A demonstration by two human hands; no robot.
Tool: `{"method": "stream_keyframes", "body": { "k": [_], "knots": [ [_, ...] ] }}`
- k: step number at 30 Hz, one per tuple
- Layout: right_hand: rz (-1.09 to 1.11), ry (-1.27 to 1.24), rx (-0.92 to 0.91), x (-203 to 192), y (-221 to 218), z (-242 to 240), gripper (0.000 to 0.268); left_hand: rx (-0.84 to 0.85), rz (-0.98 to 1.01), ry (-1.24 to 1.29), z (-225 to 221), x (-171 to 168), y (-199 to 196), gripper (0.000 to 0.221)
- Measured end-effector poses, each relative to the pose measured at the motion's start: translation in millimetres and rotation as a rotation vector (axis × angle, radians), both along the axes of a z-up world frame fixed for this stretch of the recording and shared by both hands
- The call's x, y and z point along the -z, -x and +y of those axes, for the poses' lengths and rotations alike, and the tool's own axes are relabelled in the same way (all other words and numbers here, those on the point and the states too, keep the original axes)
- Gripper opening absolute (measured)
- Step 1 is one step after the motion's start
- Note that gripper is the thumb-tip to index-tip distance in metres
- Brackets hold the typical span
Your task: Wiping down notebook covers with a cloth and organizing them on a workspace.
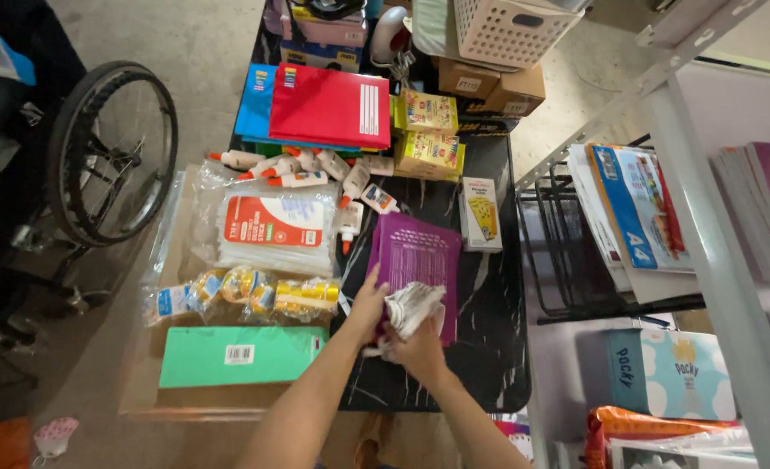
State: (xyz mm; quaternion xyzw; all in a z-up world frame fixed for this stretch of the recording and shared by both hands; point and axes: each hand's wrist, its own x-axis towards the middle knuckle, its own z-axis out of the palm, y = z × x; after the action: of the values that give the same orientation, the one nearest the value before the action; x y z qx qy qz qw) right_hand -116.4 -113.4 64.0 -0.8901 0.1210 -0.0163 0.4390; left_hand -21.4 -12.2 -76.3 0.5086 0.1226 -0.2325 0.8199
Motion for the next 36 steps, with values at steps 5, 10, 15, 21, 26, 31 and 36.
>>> {"method": "stream_keyframes", "body": {
  "k": [5,10,15,21,26,31,36],
  "knots": [
    [-0.304,0.729,-0.337,64,-90,-43,0.056,-0.02,0.088,0.108,5,0,-1,0.06],
    [-0.062,0.689,-0.185,54,-156,-67,0.039,-0.023,0.186,0.184,10,-28,-1,0.059],
    [-0.227,0.65,-0.329,37,-114,-43,0.046,-0.009,0.226,0.267,15,-40,-1,0.057],
    [-0.379,0.435,-0.569,78,-49,-38,0.062,0.017,0.188,0.24,10,-19,-3,0.054],
    [-0.462,0.366,-0.607,56,-131,-40,0.043,0.013,0.054,0.154,5,14,-9,0.049],
    [-0.423,0.296,-0.345,31,-153,-8,0.043,0.001,0.211,0.263,10,-14,-5,0.048],
    [-0.365,0.098,-0.286,19,-83,14,0.03,-0.009,0.263,0.421,15,-14,-10,0.064]
  ]
}}
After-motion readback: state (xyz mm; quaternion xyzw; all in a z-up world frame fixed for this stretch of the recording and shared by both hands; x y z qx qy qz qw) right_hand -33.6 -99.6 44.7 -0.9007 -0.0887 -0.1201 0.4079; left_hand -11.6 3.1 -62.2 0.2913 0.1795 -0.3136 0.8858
